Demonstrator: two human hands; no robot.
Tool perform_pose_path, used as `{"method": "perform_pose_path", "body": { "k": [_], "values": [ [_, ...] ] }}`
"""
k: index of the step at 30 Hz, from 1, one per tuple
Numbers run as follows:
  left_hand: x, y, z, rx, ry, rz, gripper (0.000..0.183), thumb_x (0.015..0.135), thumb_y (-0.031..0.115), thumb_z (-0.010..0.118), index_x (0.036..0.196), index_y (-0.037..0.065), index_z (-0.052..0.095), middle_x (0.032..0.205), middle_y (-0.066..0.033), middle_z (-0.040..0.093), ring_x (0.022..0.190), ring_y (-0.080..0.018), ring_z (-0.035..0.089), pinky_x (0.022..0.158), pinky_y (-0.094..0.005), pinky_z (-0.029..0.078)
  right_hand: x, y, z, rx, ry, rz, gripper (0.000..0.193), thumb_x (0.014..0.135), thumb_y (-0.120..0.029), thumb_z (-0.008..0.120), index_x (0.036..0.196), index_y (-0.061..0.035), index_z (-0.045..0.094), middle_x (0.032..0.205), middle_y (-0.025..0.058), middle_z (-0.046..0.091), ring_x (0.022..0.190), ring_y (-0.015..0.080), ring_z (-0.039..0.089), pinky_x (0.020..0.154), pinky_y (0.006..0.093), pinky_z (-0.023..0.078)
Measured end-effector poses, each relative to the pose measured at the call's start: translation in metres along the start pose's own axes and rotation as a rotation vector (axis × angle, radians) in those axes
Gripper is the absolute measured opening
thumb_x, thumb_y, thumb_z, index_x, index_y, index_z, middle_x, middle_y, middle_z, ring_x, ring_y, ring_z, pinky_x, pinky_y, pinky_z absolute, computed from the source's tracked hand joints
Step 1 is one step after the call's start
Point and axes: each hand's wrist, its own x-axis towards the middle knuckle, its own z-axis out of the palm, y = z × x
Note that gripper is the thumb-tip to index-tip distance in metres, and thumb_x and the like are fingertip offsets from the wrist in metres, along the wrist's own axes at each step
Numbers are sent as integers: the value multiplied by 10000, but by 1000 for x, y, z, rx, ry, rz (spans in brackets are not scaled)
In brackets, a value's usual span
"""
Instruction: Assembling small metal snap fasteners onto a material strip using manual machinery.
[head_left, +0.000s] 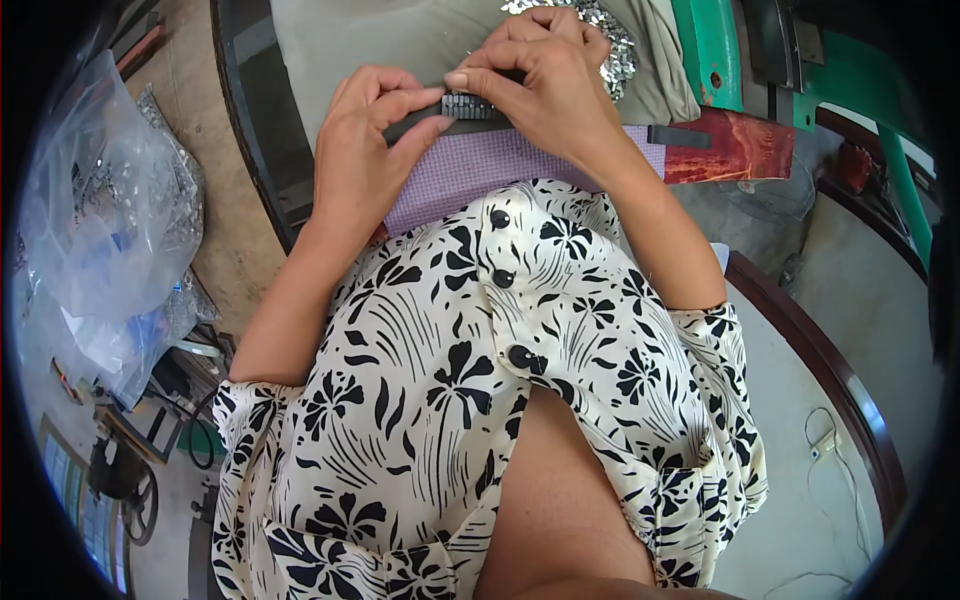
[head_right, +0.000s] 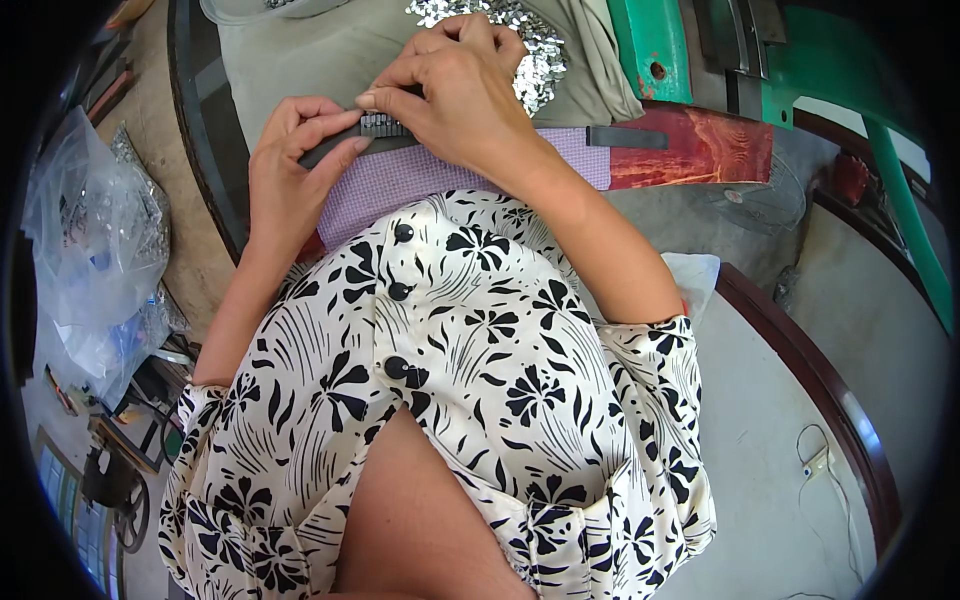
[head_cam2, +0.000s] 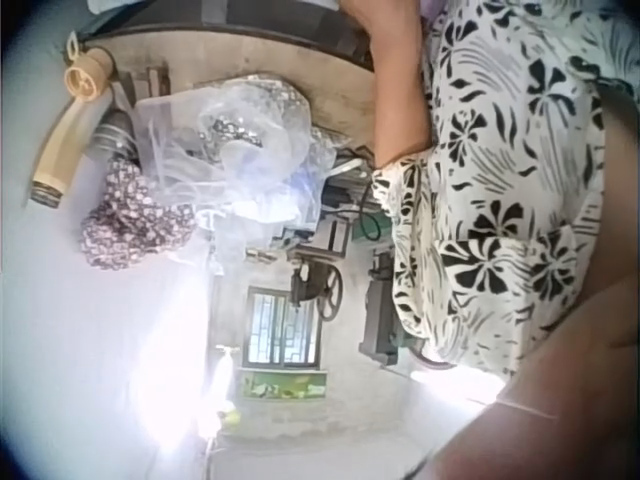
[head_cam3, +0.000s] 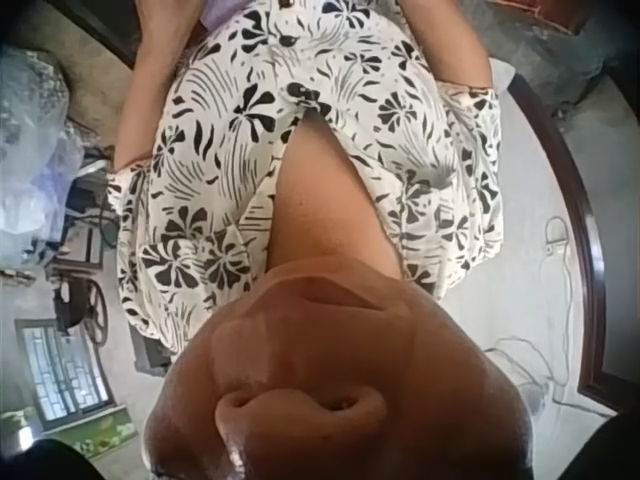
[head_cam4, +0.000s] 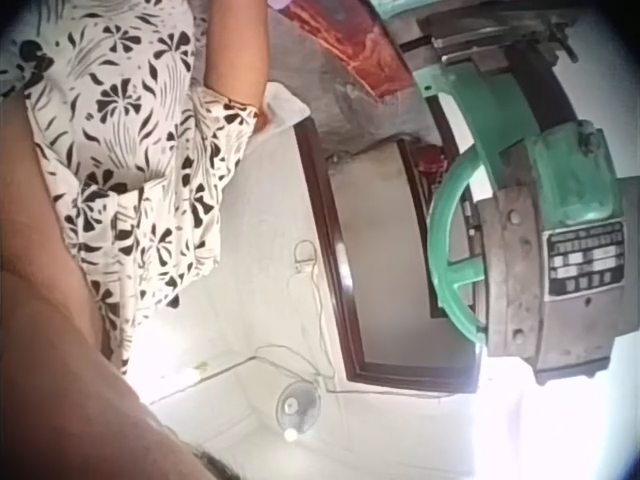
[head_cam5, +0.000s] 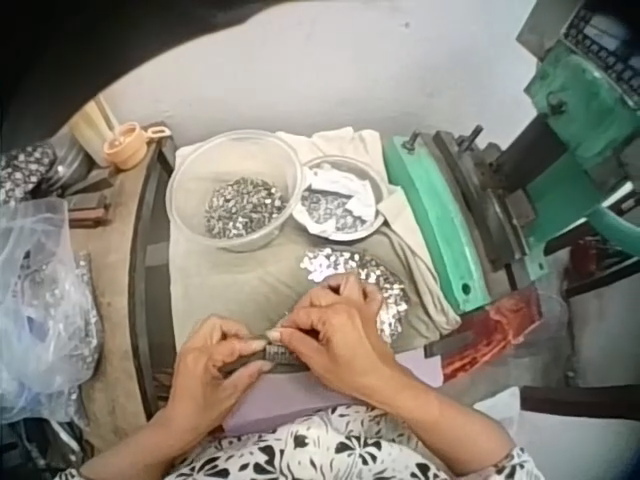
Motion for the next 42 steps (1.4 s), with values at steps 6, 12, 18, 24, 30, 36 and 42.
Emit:
{"method": "perform_pose_path", "body": {
  "k": [6, 12, 18, 24, 30, 36, 42],
  "values": [
    [-1, -2, -1, -31, 23, -14, 222, 762, 86, 809, 976, 44, 766, 994, -65, 647, 951, -238, 623, 792, -330, 510, 5, -5, -4, -6, -93, 55, 219, 771, -350, 812, 815, -136, 810, 884, -33, 709, 1133, 280, 480, 1016, 463, 225],
    [-1, -2, 0, -54, 38, -15, 190, 761, 73, 807, 943, 32, 768, 993, -70, 655, 938, -235, 630, 785, -329, 512, 1, -6, 5, -40, 11, 20, 207, 753, -342, 822, 804, -141, 815, 932, -43, 693, 1157, 283, 459, 1006, 458, 233],
    [-1, -1, 0, -48, 43, -2, 170, 766, 69, 803, 927, 26, 768, 995, -74, 656, 928, -235, 633, 786, -329, 510, 1, 1, 5, 96, 207, -295, 145, 779, -239, 802, 825, -102, 792, 904, 26, 623, 1087, 287, 468, 961, 458, 280],
    [-2, -3, -1, -64, 44, -9, 165, 771, 68, 798, 929, 29, 770, 1000, -74, 656, 925, -233, 633, 786, -329, 509, 9, -24, -17, 16, -206, 221, 145, 788, -252, 801, 856, -124, 803, 955, 27, 613, 1088, 285, 445, 977, 457, 274],
    [-2, 1, 0, -57, 44, -3, 167, 773, 69, 797, 934, 31, 771, 1004, -72, 656, 925, -230, 633, 787, -323, 510, -3, 6, -3, 104, 129, -302, 160, 807, -267, 793, 873, -122, 804, 970, 35, 608, 1091, 287, 438, 972, 456, 273],
    [1, 3, 5, -64, 40, -14, 171, 770, 68, 800, 936, 35, 773, 1004, -70, 657, 935, -227, 629, 787, -323, 509, 6, -16, -22, -19, -209, 176, 174, 803, -278, 798, 874, -119, 804, 973, 37, 607, 1102, 290, 440, 972, 454, 269],
    [3, 2, 7, -66, 33, -22, 184, 770, 67, 799, 950, 42, 775, 1004, -71, 657, 941, -234, 625, 791, -327, 504, 5, -13, -28, 15, -199, 191, 157, 812, -265, 788, 864, -117, 801, 972, 36, 615, 1099, 283, 446, 967, 448, 272]
  ]
}}
